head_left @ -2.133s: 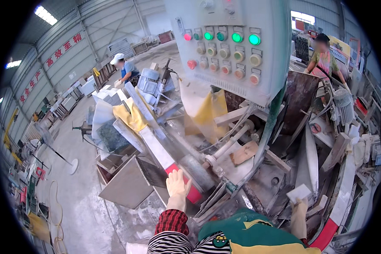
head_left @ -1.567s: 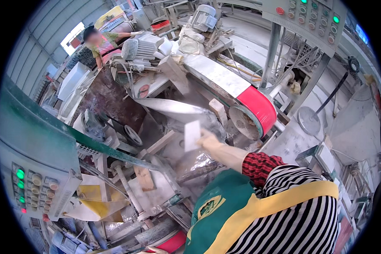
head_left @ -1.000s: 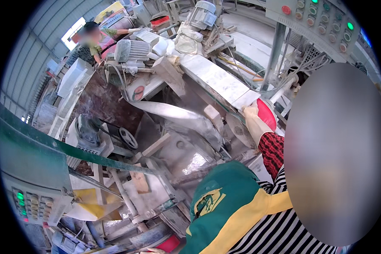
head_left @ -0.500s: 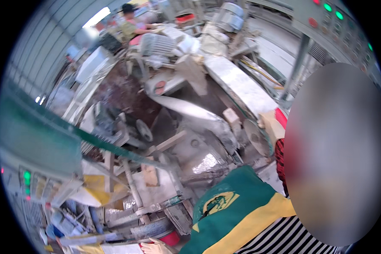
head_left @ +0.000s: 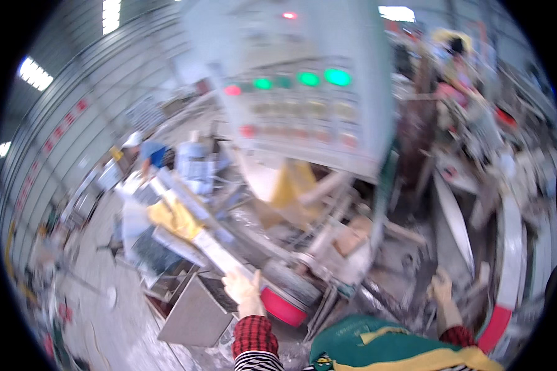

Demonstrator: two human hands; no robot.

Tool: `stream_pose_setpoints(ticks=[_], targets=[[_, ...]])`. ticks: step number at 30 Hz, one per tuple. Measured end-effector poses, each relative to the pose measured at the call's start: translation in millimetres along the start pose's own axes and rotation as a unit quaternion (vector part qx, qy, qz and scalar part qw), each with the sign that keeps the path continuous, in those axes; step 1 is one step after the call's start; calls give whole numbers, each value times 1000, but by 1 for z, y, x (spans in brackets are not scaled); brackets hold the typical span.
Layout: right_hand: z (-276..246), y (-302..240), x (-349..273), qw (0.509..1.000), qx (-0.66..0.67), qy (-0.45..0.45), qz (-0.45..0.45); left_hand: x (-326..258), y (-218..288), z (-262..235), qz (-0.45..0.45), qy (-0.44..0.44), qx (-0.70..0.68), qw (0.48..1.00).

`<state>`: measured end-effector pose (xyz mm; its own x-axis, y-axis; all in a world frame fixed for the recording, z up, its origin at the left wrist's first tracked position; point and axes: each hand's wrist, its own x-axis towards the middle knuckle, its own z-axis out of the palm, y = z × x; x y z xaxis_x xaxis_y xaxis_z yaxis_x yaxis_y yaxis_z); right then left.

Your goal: The person repeatedly rubs rectangular stone slabs against a rotating grinding wheel to smooth their surfaces. They handle the slabs one at a time, turning them over to treat different faces, and occasionally press a button on the control panel.

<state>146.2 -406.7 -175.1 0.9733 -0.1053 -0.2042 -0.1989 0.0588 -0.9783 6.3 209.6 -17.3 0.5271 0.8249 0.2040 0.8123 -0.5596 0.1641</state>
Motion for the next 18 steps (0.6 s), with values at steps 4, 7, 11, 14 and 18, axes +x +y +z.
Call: stream_pose_setpoints(ticks=[4,7,11,14,18], targets=[[59,51,11,944,-236,-230,-23,-15,-7,21,15,104,-58,993],[123,-18,-29,915,-226,-287,172,-19,-23,30,-17,116,-113,987],[82,66,13,842,-381,-382,14,-19,-10,37,5,124,-131,984],[92,85,25,797,-444,-382,146,-13,-14,30,22,118,-156,980],[110,86,29,831,-245,-384,318,-23,-18,24,30,141,-168,975]])
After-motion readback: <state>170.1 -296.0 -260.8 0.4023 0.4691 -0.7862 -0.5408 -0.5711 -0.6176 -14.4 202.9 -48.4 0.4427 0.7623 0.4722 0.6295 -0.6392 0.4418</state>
